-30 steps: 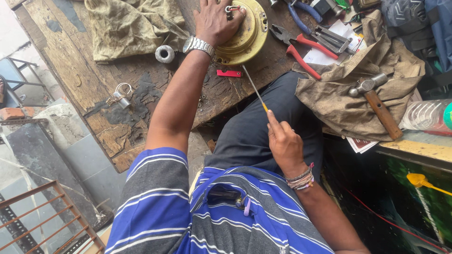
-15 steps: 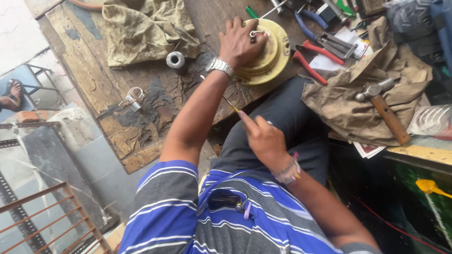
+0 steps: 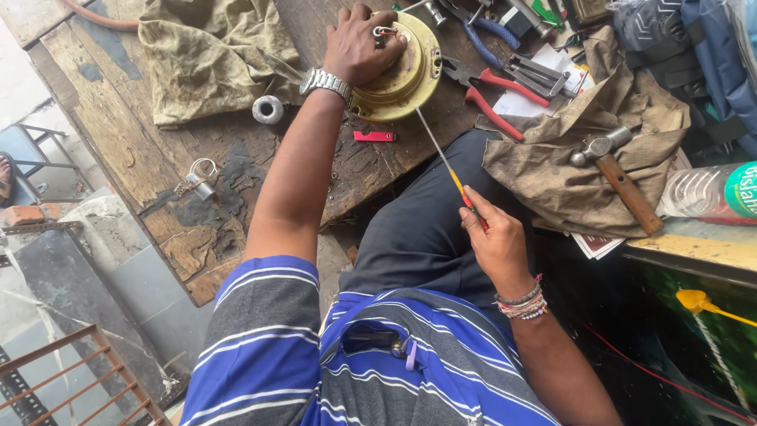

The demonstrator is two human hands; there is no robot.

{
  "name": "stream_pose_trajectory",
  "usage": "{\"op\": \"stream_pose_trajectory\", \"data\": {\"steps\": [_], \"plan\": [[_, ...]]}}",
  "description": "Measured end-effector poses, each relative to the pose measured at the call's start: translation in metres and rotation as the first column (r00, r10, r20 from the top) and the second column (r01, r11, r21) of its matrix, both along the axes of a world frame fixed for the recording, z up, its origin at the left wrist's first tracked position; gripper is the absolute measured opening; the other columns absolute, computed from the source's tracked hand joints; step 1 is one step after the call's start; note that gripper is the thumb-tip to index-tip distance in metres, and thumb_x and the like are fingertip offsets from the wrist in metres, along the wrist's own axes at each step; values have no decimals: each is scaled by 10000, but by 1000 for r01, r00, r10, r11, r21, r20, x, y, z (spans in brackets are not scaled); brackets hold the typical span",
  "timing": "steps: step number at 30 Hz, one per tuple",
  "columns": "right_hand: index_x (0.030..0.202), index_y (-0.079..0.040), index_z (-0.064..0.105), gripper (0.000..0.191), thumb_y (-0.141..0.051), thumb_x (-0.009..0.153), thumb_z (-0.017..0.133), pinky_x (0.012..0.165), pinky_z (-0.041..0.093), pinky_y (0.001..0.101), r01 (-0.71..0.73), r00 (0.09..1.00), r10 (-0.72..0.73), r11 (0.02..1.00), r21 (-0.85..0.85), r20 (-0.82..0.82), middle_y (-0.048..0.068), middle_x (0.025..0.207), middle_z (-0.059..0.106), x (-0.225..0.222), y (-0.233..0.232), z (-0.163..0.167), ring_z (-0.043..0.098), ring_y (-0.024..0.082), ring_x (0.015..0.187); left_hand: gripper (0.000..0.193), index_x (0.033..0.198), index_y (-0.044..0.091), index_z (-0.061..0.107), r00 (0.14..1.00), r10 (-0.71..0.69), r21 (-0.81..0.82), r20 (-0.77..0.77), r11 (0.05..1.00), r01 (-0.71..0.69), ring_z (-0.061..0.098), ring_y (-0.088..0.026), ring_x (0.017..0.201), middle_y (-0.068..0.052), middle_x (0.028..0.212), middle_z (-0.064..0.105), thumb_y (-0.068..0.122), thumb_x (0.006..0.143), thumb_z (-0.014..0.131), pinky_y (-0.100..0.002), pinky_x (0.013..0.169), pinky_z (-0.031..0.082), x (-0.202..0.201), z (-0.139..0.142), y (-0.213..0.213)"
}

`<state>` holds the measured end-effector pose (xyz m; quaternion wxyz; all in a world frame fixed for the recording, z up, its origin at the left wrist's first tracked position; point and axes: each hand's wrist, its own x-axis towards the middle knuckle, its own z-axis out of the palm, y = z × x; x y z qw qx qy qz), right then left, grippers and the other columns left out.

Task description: The person disassembles a circular brass-colored electrical component on a cluttered workbench. They use a hammer to tap a central shaft, then use screwdrivers to remove screws and separate the housing. The person inspects the internal copper windings and reassembles the component, tapping the shaft again with the hammer.

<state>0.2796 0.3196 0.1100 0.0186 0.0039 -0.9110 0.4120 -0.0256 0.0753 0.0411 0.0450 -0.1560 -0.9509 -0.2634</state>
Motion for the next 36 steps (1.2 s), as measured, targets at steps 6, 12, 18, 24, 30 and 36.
{"op": "stream_pose_trajectory", "data": {"steps": [6,12,18,24,30,36], "plan": [[1316,-67,682,350,-189,987,678,619,569,313,29,996,-27,999,-18,82,124,836,744,4,2,3,737,170,705,549,1285,264,705,1000,-13,-14,-4,1000,13,512,-344,1166,-154,1217,593,647,906,604,-545,900,392,-6,-8,-2],[1315,-60,687,354,-180,982,680,615,561,323,8,997,-8,1000,6,76,133,835,737,1,2,4,721,178,682,559,1281,263,713,1000,-12,-17,-17,1000,12,507,-346,1193,-154,1215,594,657,899,606,-548,908,394,-6,-11,-3],[1328,-75,714,380,-193,967,716,576,525,377,-95,990,132,895,435,-55,153,745,677,-2,8,-4,652,254,606,574,1283,241,696,1000,-19,-7,17,1000,19,482,-362,1247,-154,1297,573,654,890,624,-606,917,392,-7,-8,-2],[1373,-115,666,372,-176,1006,670,560,506,343,-233,966,237,971,-49,104,81,702,633,-35,38,-5,611,206,578,464,1239,266,719,996,-82,-43,-47,996,80,428,-368,1315,-135,1399,531,565,887,673,-684,923,352,-1,2,0],[1384,-141,676,418,-176,968,658,466,435,324,-327,945,317,905,272,83,102,674,609,-46,51,-26,494,167,491,500,1314,312,676,991,-114,-12,65,993,115,417,-356,1338,-141,1385,537,558,878,673,-644,995,354,-3,7,-2],[1437,-166,647,420,-205,1020,666,528,469,289,-258,950,280,953,-156,141,62,735,629,-40,40,-48,562,96,550,457,1290,321,709,995,-99,21,-6,995,99,412,-393,1293,-170,1406,514,507,873,700,-653,1000,316,-11,-7,-4]]}}
